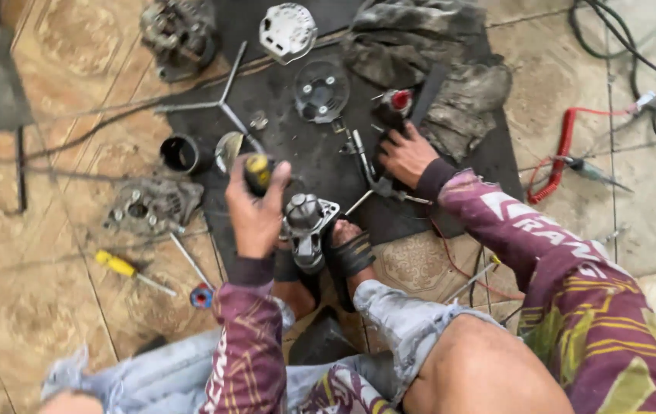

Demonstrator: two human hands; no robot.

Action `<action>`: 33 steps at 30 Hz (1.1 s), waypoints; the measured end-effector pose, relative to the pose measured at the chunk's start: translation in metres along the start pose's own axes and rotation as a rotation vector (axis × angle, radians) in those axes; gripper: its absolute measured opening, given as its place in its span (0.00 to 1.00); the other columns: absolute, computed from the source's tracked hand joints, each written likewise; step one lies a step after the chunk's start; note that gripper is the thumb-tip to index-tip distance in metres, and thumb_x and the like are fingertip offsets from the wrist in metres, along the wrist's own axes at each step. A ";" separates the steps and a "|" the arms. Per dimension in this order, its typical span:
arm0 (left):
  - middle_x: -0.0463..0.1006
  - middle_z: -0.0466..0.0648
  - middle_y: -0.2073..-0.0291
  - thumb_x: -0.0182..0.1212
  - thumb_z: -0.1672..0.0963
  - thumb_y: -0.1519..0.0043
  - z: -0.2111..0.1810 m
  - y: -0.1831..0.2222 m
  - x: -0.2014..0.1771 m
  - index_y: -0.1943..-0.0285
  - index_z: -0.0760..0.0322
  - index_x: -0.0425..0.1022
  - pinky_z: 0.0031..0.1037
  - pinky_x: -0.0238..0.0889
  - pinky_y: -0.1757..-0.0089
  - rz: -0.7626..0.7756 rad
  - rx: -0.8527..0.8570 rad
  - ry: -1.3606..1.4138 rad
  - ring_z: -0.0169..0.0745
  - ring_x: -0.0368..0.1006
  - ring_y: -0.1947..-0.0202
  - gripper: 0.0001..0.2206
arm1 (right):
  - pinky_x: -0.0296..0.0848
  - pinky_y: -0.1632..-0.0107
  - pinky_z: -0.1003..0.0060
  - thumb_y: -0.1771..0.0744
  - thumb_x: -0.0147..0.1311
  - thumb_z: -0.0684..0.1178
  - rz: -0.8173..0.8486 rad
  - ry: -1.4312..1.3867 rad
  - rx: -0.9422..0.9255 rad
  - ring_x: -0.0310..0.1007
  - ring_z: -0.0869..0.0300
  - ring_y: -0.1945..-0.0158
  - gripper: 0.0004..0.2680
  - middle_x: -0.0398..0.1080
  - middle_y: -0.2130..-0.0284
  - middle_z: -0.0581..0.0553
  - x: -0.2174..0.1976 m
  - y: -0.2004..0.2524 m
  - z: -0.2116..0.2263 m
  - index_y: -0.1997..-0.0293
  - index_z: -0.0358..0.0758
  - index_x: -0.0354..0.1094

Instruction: Disassembling an alternator housing and its internal components using a screwdriver and socket wrench.

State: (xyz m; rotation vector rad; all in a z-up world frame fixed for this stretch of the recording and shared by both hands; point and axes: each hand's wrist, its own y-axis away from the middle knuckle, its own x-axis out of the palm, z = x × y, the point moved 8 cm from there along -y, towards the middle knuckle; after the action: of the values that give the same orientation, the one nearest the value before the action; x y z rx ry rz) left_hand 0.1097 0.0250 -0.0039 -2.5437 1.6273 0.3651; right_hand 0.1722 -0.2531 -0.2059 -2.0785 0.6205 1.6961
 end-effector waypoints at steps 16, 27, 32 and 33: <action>0.77 0.41 0.77 0.68 0.57 0.45 0.000 -0.004 0.012 0.70 0.65 0.77 0.19 0.65 0.74 -0.039 0.133 0.335 0.26 0.68 0.79 0.06 | 0.72 0.72 0.52 0.34 0.60 0.52 0.510 -0.611 0.349 0.75 0.45 0.79 0.13 0.76 0.75 0.36 -0.309 -0.039 -0.023 0.53 0.31 0.66; 0.73 0.39 0.79 0.64 0.60 0.44 0.003 0.001 0.012 0.73 0.66 0.73 0.21 0.60 0.73 0.039 0.094 0.354 0.28 0.61 0.79 0.06 | 0.75 0.72 0.49 0.30 0.52 0.52 0.392 -0.524 0.211 0.77 0.44 0.77 0.14 0.78 0.66 0.33 -0.372 -0.150 -0.012 0.45 0.29 0.68; 0.72 0.39 0.79 0.64 0.61 0.45 0.011 -0.001 0.017 0.74 0.66 0.72 0.20 0.58 0.75 0.078 0.087 0.384 0.27 0.60 0.80 0.06 | 0.63 0.76 0.57 0.21 0.51 0.39 -0.071 -0.634 0.165 0.65 0.51 0.79 0.06 0.68 0.72 0.35 -0.439 -0.152 -0.029 0.44 0.20 0.65; 0.70 0.38 0.80 0.64 0.61 0.45 0.011 0.001 0.016 0.74 0.65 0.71 0.20 0.57 0.75 0.077 0.095 0.406 0.26 0.59 0.80 0.07 | 0.58 0.72 0.58 0.17 0.48 0.31 -0.321 -0.729 0.148 0.61 0.52 0.74 0.02 0.64 0.69 0.36 -0.454 -0.143 -0.031 0.39 0.17 0.61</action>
State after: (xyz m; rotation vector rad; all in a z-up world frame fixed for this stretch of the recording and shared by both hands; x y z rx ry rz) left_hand 0.1139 0.0126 -0.0191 -2.6099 1.8191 -0.2376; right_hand 0.1994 -0.1088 0.2479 -1.2303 0.1585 1.9506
